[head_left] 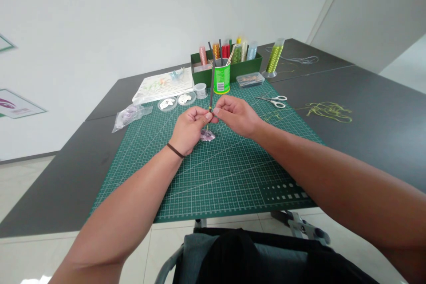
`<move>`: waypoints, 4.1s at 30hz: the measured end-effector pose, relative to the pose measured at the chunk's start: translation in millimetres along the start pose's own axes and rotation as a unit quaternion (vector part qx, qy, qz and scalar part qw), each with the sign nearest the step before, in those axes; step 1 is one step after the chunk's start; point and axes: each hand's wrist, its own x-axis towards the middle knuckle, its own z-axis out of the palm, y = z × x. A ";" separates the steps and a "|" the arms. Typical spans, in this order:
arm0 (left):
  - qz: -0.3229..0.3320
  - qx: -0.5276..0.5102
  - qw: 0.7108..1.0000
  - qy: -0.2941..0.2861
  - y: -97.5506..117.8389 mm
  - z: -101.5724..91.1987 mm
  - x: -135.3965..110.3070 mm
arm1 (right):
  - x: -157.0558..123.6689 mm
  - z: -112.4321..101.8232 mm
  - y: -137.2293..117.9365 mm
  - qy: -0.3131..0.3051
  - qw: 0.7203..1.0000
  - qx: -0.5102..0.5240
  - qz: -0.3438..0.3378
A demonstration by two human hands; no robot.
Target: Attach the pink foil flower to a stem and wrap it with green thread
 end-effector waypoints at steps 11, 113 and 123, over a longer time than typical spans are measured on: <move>0.002 0.007 1.000 0.030 -0.6 -0.7 0.9 | -2.3 -0.6 -10.5 0.068 0.990 -0.126 -0.006; 0.005 -0.012 0.996 -0.094 -3.2 -3.0 0.5 | 0.8 2.5 -17.6 0.004 0.996 -0.011 0.084; 0.010 -0.011 0.998 -0.055 -3.6 -2.1 0.9 | 0.7 3.0 -21.2 0.033 0.993 -0.084 0.082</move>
